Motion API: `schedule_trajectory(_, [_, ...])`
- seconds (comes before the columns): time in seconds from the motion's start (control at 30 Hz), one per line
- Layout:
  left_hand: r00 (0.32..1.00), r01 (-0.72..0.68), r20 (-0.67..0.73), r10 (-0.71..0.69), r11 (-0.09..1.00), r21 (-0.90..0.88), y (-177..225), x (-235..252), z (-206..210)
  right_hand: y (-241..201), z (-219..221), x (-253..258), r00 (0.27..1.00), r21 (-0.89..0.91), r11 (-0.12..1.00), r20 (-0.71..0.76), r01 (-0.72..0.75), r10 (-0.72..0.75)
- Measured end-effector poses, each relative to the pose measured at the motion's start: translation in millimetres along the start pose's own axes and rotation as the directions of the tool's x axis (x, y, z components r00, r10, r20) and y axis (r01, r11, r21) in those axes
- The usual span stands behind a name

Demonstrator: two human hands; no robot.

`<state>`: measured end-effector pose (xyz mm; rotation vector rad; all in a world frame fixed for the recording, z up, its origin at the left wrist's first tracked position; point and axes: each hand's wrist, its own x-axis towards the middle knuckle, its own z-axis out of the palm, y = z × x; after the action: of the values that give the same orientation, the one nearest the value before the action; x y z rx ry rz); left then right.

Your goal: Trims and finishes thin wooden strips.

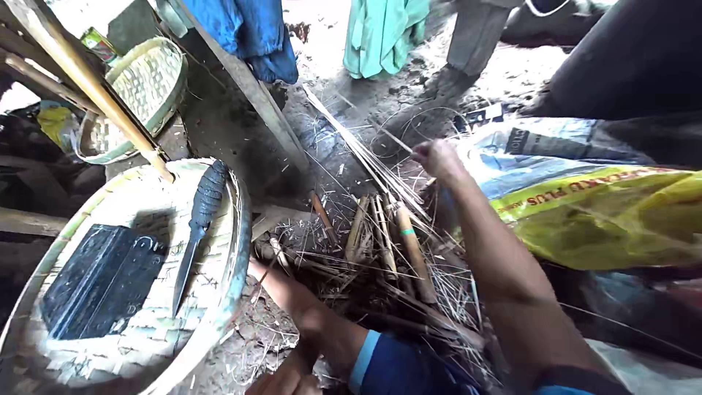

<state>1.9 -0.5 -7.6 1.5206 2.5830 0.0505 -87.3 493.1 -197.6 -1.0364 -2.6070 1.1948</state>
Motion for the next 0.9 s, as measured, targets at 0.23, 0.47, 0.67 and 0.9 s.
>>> schedule_trajectory(0.23, [0.969,-0.003,-0.247,0.02,0.998,0.068,13,3,14,12,63,-186,0.983,0.692,0.702,0.064,-0.167,0.17])
schedule_trajectory(0.47, [0.903,0.03,-0.409,-0.129,0.971,-0.239,95,-1,49,-17,37,-263,0.978,0.977,0.172,0.092,-0.125,0.19])
schedule_trajectory(0.67, [0.716,0.184,-0.594,-0.367,0.92,-0.346,122,-50,40,-78,26,-323,0.967,0.96,0.27,-0.007,0.079,-0.256])
schedule_trajectory(0.9, [0.597,0.377,-0.68,-0.426,0.897,-0.23,155,-69,27,-134,36,-405,0.741,0.997,-0.073,-0.042,-0.009,-0.67])
